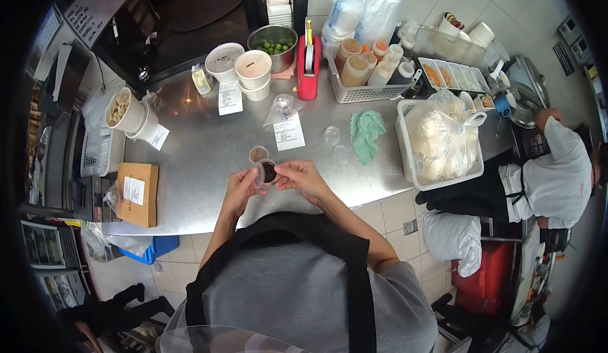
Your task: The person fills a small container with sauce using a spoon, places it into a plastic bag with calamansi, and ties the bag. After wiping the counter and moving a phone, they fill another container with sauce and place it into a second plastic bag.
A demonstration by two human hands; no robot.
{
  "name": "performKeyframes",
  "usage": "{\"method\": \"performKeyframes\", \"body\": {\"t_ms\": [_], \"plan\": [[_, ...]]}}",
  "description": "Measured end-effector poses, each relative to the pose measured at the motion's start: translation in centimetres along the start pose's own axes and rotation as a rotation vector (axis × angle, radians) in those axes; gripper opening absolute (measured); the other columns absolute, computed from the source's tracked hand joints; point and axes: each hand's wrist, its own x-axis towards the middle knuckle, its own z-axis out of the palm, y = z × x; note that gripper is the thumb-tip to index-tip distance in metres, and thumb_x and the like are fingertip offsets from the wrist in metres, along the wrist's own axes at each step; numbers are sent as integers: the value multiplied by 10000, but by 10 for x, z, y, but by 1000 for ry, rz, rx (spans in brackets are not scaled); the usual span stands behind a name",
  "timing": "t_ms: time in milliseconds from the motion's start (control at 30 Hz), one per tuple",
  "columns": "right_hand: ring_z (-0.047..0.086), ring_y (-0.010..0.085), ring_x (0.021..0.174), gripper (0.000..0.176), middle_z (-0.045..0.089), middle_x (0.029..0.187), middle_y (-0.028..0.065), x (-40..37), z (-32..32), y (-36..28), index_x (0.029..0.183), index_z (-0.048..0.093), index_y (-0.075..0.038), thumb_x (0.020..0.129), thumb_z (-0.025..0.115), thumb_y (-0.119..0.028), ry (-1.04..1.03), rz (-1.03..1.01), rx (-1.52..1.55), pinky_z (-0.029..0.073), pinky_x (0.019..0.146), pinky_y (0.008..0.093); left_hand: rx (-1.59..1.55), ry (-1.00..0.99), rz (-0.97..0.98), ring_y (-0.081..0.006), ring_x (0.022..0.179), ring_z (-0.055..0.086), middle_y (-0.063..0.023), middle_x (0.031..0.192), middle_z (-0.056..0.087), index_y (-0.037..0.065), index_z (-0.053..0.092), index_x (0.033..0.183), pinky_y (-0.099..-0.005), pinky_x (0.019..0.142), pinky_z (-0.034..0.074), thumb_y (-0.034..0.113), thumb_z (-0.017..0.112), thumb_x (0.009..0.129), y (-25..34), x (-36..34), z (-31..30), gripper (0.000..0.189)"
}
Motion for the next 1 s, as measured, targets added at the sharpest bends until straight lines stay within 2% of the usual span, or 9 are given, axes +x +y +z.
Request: {"method": "performKeyframes", "body": {"t_ms": [100, 300, 500, 600, 700, 800, 900, 967, 1000], "plan": [[619, 131, 698, 287, 634, 818, 71, 2, -1, 1, 958, 613, 3, 862, 611, -268, -9, 50, 56, 521, 633, 249, 105, 75, 30, -100, 649, 606, -65, 777, 648, -13, 641, 912, -213, 531, 499, 278, 621, 853, -8, 5, -1, 297], [602, 116, 734, 329, 618, 848, 59, 7, -1, -2, 1080, 578, 17, 877, 591, -242, -108, -31, -305, 522, 606, 246, 175, 190, 110, -65, 593, 566, -41, 712, 632, -11, 645, 842, -197, 500, 465, 262, 636, 844, -17, 7, 11, 273], [573, 87, 686, 213, 594, 804, 23, 24, -21, 16, 1018, 580, 4, 877, 580, -156, -178, 16, -352, 501, 600, 234, 220, 236, 173, -50, 570, 530, -21, 684, 605, 1, 625, 855, -199, 484, 442, 248, 623, 854, -47, 13, 15, 247], [563, 93, 627, 162, 569, 729, 38, 27, -22, 23, 923, 548, 18, 873, 571, -135, -130, -41, -385, 505, 554, 246, 213, 249, 198, -53, 575, 529, -12, 691, 601, -2, 617, 873, -204, 492, 439, 252, 615, 860, -55, 15, 16, 255], [561, 102, 610, 178, 568, 718, 47, 28, -21, 25, 944, 539, 26, 870, 573, -132, -74, -57, -510, 505, 551, 247, 265, 295, 194, -66, 653, 556, -30, 745, 627, 1, 621, 877, -204, 524, 440, 253, 586, 879, -59, 18, 20, 254], [563, 108, 617, 252, 569, 746, 70, 30, -20, 23, 1018, 537, 35, 873, 575, -167, -57, -146, -582, 495, 540, 250, 426, 330, 226, -69, 633, 552, -30, 745, 623, -8, 630, 910, -201, 514, 439, 243, 573, 888, -55, 22, 21, 258], [574, 145, 705, 338, 573, 942, 124, 29, -27, -1, 1119, 523, 41, 886, 556, -201, -62, -299, -579, 498, 616, 272, 480, 380, 244, -70, 606, 550, -34, 756, 619, -2, 648, 919, -207, 500, 443, 232, 560, 896, -32, 25, 23, 251], [577, 245, 812, 361, 555, 917, 176, 48, -71, -16, 1089, 561, 25, 847, 596, -241, 236, -856, -1064, 467, 727, 336, 490, 462, 324, -100, 553, 563, -70, 767, 598, -19, 661, 894, -224, 456, 439, 229, 564, 892, -25, 36, 13, 267], [543, 308, 901, 341, 542, 984, 196, 38, -83, -39, 1057, 585, 8, 825, 608, -241, 372, -636, -950, 430, 808, 364, 502, 499, 352, -113, 527, 565, -83, 757, 596, -24, 663, 892, -231, 442, 429, 226, 569, 888, -24, 42, 6, 267]]}}
